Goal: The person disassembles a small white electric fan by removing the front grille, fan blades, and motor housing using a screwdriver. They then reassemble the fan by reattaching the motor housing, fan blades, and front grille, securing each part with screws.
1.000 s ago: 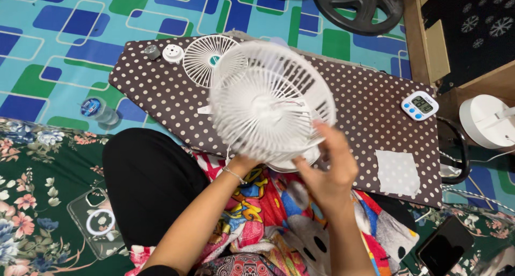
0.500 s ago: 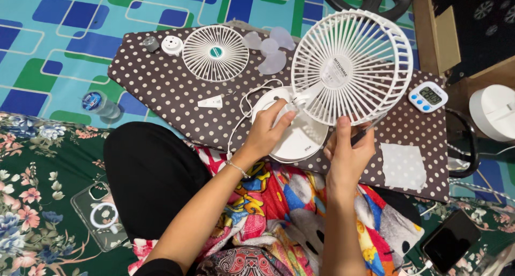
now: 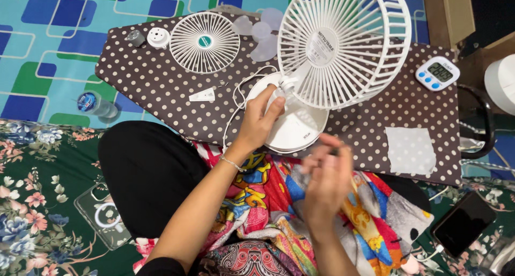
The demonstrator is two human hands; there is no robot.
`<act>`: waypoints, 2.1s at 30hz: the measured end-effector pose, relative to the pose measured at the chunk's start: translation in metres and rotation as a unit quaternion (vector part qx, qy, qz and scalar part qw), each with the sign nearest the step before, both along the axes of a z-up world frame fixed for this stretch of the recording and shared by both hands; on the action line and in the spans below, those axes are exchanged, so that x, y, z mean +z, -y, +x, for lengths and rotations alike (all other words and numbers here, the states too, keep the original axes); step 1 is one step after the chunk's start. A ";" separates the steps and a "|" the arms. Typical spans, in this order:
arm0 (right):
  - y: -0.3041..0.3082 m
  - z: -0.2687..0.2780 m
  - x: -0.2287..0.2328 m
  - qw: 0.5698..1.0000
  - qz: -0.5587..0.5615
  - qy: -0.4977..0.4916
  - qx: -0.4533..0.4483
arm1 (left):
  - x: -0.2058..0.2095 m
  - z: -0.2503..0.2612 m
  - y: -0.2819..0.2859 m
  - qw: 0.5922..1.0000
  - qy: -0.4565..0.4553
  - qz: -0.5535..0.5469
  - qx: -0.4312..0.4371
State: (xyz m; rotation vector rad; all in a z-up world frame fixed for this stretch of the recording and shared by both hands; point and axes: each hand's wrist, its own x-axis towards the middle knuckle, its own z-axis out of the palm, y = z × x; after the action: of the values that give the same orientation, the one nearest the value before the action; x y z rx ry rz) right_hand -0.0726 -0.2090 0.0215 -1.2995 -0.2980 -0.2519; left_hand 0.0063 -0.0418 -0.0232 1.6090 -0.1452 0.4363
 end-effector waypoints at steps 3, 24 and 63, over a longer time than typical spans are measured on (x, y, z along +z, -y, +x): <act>-0.011 -0.002 0.011 0.990 -0.123 -0.065 0.021 | -0.002 -0.002 0.001 1.000 0.002 -0.014 -0.008; -0.017 0.033 0.026 0.959 -0.261 -0.109 -0.015 | 0.001 0.002 -0.003 0.999 0.008 0.028 -0.019; 0.015 0.073 0.021 0.869 -0.412 0.254 -0.102 | 0.001 0.013 -0.008 0.983 -0.059 -0.075 -0.158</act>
State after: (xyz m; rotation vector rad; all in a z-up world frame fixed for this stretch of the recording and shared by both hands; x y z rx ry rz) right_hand 0.0008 -0.2236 0.0424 -2.1114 -0.7772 -0.7047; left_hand 0.0197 -0.0341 -0.0222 1.4276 -0.2678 0.1027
